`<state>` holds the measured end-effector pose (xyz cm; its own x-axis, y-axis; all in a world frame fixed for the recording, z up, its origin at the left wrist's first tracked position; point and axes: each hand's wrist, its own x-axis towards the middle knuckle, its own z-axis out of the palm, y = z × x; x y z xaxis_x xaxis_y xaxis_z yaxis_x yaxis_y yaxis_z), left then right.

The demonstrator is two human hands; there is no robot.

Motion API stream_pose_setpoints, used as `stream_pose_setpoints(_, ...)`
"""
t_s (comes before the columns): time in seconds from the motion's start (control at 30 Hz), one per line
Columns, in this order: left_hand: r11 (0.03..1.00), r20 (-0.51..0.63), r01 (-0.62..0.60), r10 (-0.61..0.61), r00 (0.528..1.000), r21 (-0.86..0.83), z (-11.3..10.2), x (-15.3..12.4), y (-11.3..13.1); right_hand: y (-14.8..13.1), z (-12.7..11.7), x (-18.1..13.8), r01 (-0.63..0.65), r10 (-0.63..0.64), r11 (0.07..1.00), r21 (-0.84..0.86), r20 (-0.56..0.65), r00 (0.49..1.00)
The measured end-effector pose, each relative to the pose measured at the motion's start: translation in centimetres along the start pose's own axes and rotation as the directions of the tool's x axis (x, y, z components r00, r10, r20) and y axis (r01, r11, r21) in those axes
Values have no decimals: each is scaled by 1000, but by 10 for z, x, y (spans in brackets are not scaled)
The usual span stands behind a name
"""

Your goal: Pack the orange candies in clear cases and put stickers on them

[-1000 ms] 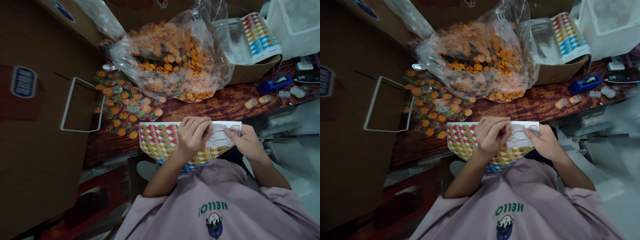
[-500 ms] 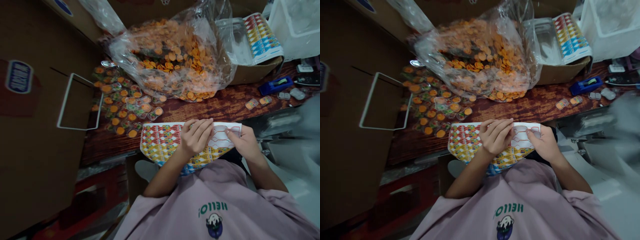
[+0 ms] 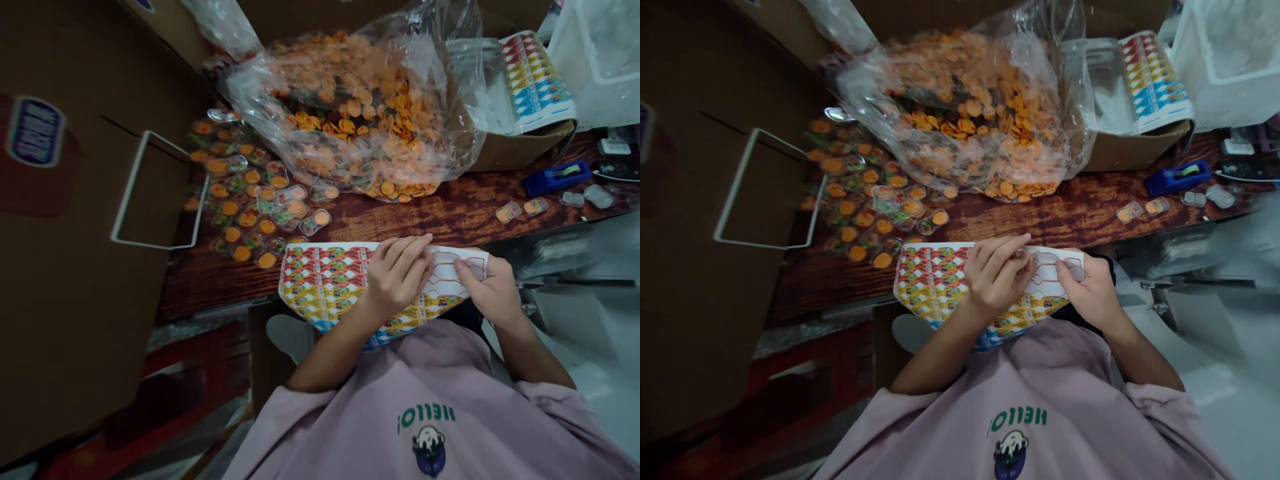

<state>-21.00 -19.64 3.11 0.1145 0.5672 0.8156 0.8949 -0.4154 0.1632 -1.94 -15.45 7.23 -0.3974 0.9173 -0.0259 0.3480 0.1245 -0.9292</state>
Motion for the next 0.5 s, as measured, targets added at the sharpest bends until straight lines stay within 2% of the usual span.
stream_pose_setpoints(0.17, 997, -56, 52, -48, 997, 63, 3, -6, 6, 0, 3, 3, -5, 5, 1000, -17, -12, 1000)
stream_pose_setpoints(0.33, 995, -105, 52, -43, 994, 88, 5, -5, 8, -1, 5, 4, -26, 26, 1000, -1, -16, 1000)
stream_pose_setpoints(0.5, 997, -82, 19, -13, 997, 72, 4, 0, 7, -2, 6, 4, -25, 24, 1000, -12, -26, 999)
